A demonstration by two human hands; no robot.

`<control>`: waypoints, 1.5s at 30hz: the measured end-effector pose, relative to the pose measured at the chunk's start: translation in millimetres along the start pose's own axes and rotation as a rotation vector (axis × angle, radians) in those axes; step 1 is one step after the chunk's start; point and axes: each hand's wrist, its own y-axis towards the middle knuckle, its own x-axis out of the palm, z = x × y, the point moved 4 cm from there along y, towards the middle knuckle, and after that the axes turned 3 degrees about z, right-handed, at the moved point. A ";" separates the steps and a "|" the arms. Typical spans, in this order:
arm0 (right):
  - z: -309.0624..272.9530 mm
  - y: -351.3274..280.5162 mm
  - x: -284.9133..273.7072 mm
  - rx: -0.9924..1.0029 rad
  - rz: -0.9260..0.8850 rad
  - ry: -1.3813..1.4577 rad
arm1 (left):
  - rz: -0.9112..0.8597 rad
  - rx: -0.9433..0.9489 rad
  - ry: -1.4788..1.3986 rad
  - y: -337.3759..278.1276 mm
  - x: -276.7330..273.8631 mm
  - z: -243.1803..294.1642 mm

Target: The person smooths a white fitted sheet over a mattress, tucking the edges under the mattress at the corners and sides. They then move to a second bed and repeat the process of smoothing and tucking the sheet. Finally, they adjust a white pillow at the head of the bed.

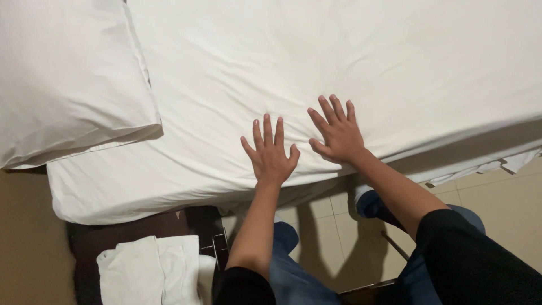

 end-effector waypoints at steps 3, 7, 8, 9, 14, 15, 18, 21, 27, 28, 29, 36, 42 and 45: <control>1.2 0.8 1.7 0.007 -0.013 0.010 | -0.028 -0.010 -0.008 1.5 -3.6 -0.6; 3.8 -1.2 -5.7 0.015 -0.040 0.030 | -0.028 0.003 -0.024 2.7 -2.4 4.1; 4.4 -3.0 -6.6 0.018 -0.055 0.027 | -0.034 -0.002 -0.029 0.9 -3.3 6.6; 2.9 -0.2 -6.3 0.011 -0.064 0.029 | -0.031 -0.013 -0.027 0.4 -6.1 5.8; 3.0 -0.5 -4.6 -0.001 -0.072 0.019 | -0.018 -0.018 0.012 -0.3 -5.5 3.9; 3.9 0.1 -5.3 -0.019 -0.053 0.018 | 0.009 -0.012 0.011 0.9 -5.0 3.7; 2.1 1.9 -11.5 0.011 -0.111 0.027 | 0.011 -0.012 0.005 0.7 -8.5 5.1; 6.4 -5.0 -16.0 -0.024 -0.120 0.095 | 0.000 -0.014 0.001 1.2 -8.6 4.6; 27.5 -47.2 -42.5 -0.136 -0.039 0.248 | 0.071 0.032 0.089 -11.4 17.5 10.0; 32.5 -56.8 -47.9 -0.133 -0.035 0.246 | 0.072 0.037 0.089 -12.9 10.0 21.1; 37.2 -62.7 -52.3 -0.144 -0.040 0.241 | -0.005 0.059 0.059 -12.1 5.2 31.3; 59.5 -82.6 -51.6 -0.111 0.010 0.230 | -0.044 0.180 -0.233 -28.5 0.8 79.8; 56.4 -84.4 -49.1 -0.045 0.074 0.247 | 0.055 0.139 -0.259 -38.5 26.5 82.7; 54.4 -85.5 -55.4 -0.057 0.051 0.274 | 0.096 0.106 -0.310 -44.8 30.7 83.5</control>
